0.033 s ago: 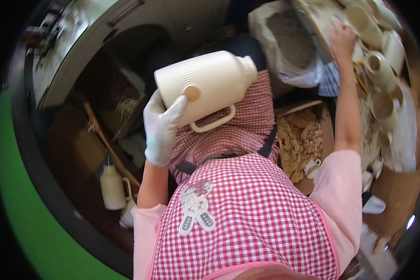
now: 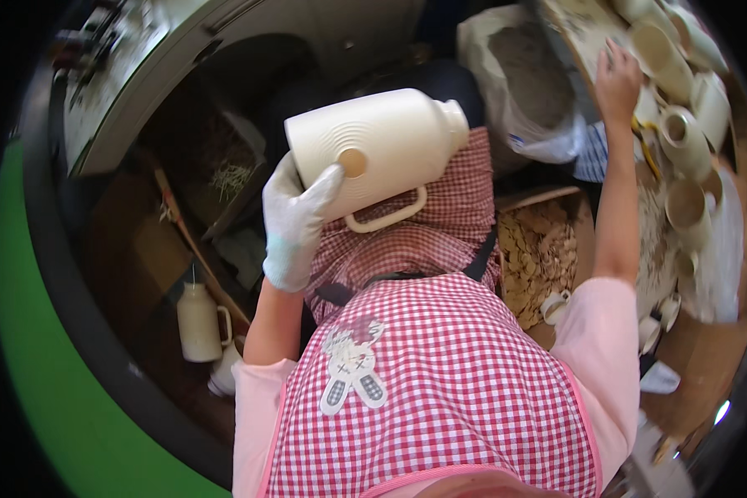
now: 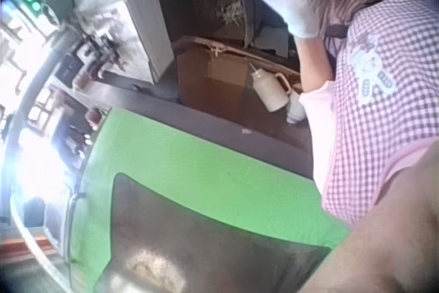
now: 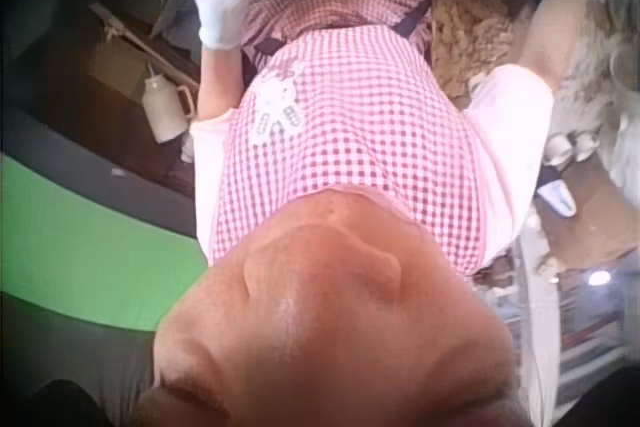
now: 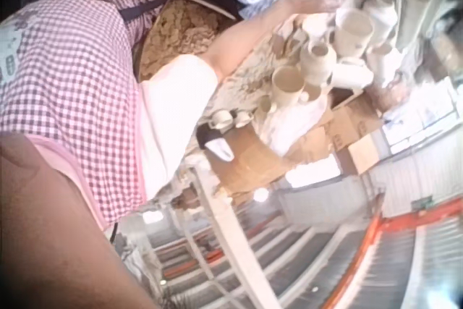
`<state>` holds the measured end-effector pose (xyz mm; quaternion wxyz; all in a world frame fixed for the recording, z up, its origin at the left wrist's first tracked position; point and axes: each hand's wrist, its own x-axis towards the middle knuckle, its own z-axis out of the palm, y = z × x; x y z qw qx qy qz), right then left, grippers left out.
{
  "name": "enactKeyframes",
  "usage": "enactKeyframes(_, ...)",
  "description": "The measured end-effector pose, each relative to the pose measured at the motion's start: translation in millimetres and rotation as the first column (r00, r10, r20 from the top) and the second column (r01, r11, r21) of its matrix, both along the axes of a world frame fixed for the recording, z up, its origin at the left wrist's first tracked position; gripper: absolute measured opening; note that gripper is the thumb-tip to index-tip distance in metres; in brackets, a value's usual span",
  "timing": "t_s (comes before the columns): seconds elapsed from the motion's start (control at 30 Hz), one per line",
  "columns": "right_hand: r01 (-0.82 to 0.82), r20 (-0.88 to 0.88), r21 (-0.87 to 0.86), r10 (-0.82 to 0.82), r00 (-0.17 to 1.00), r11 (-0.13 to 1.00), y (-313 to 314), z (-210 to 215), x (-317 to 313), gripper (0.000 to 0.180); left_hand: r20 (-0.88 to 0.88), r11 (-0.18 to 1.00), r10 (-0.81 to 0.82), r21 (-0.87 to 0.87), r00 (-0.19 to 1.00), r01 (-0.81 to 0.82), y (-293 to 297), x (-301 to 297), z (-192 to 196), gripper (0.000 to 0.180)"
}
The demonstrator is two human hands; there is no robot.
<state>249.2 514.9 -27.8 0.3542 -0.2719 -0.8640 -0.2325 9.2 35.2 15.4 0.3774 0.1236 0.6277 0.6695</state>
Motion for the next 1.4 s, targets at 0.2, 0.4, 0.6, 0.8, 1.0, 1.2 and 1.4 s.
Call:
enactKeyframes(0.2, -0.572, -0.519, -0.553, -0.286, 0.805, -0.606, -221, -6, -87, 0.066, 0.171, 0.987, 0.040, 0.146, 0.985, -0.065, -3, -10, 7, 0.049)
enactKeyframes(0.4, -0.780, -0.756, -0.493, -0.254, 0.603, -0.385, -254, 16, -138, 0.068, 0.012, 0.992, 0.110, 0.062, 0.994, -0.111, -12, -10, -6, 0.048)
enactKeyframes(0.6, -0.688, -0.690, -0.696, -0.074, 0.720, -0.207, -267, 60, -189, 0.064, -0.012, 0.972, 0.180, 0.155, 0.984, -0.176, -20, -35, -2, 0.042)
enactKeyframes(0.8, -0.566, -0.718, -0.516, -0.037, 0.696, -0.643, -255, 114, -263, 0.055, -0.318, 0.925, 0.279, 0.341, 0.906, -0.166, -106, -105, -3, 0.044)
enactKeyframes(1.0, -0.666, -0.848, -0.529, 0.296, 0.440, -0.525, -297, 132, -312, 0.064, -0.726, 0.909, 0.412, 0.286, 0.550, -0.304, -153, -183, 19, 0.053)
enactKeyframes(1.2, -0.599, -0.614, -0.772, 0.005, 0.789, -0.214, -249, 42, -249, 0.026, -0.821, 0.793, 0.514, 0.346, 0.247, -0.502, -156, -368, 153, 0.058)
enactKeyframes(1.4, -0.507, -0.509, -0.859, 0.007, 0.861, -0.071, -250, -41, -188, 0.022, -0.910, 0.796, 0.231, -0.027, 0.345, -0.605, -92, -558, 194, 0.054)
